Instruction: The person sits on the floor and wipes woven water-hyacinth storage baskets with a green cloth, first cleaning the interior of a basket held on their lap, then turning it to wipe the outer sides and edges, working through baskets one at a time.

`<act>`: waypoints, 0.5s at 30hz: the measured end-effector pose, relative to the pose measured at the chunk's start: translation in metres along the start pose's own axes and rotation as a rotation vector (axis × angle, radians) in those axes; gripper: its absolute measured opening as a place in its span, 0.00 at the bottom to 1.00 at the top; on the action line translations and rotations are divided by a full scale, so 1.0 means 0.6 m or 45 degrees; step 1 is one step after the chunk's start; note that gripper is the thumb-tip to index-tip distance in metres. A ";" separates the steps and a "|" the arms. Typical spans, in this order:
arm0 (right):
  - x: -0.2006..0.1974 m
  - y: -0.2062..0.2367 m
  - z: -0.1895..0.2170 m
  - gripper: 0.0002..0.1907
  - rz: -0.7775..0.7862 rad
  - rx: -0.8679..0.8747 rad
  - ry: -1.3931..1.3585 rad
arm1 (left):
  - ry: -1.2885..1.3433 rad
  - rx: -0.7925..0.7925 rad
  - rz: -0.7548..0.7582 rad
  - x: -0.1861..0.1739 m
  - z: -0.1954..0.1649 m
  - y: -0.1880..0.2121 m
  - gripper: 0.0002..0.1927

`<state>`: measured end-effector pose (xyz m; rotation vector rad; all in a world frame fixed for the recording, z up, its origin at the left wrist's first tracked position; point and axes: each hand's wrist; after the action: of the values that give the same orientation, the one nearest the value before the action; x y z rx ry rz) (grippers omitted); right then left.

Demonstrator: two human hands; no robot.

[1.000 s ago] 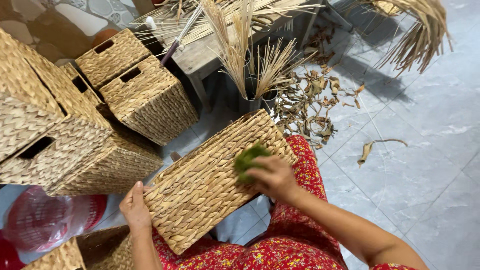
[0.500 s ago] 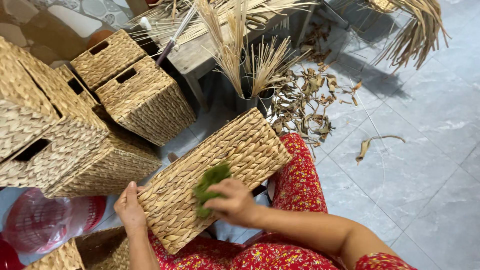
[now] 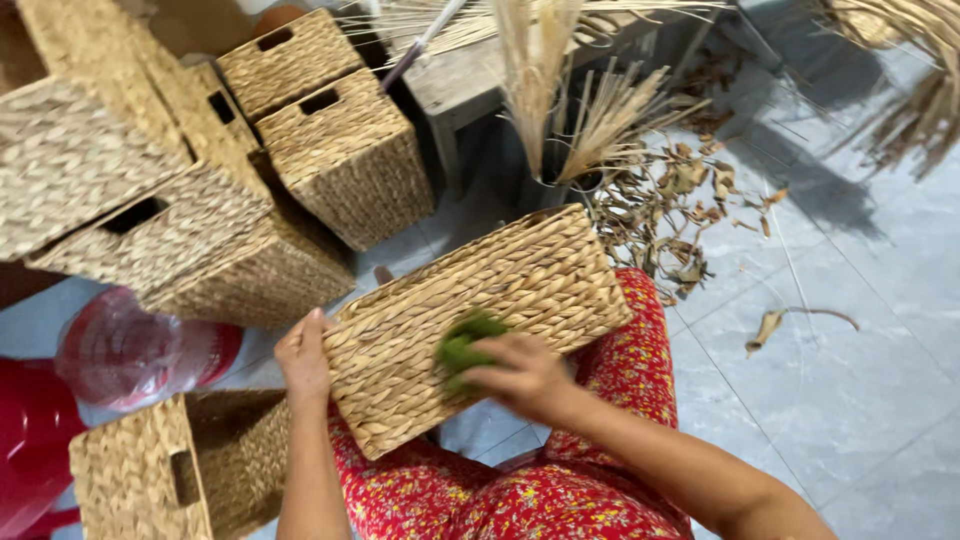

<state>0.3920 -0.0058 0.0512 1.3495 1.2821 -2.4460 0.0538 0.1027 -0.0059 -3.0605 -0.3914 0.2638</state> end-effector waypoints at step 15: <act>0.012 0.002 0.006 0.14 -0.142 0.286 -0.089 | -0.093 0.015 -0.049 0.014 -0.022 0.002 0.22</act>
<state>0.3857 -0.0071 0.0461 1.2558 1.1244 -2.7579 0.0645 0.1031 0.0056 -3.0350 -0.4497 0.3756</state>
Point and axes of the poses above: each hand's wrist, its own y-axis away from the middle knuckle, its own x-axis out of the palm, z = x × y, and after that the axes turned 3 degrees about y, right-handed
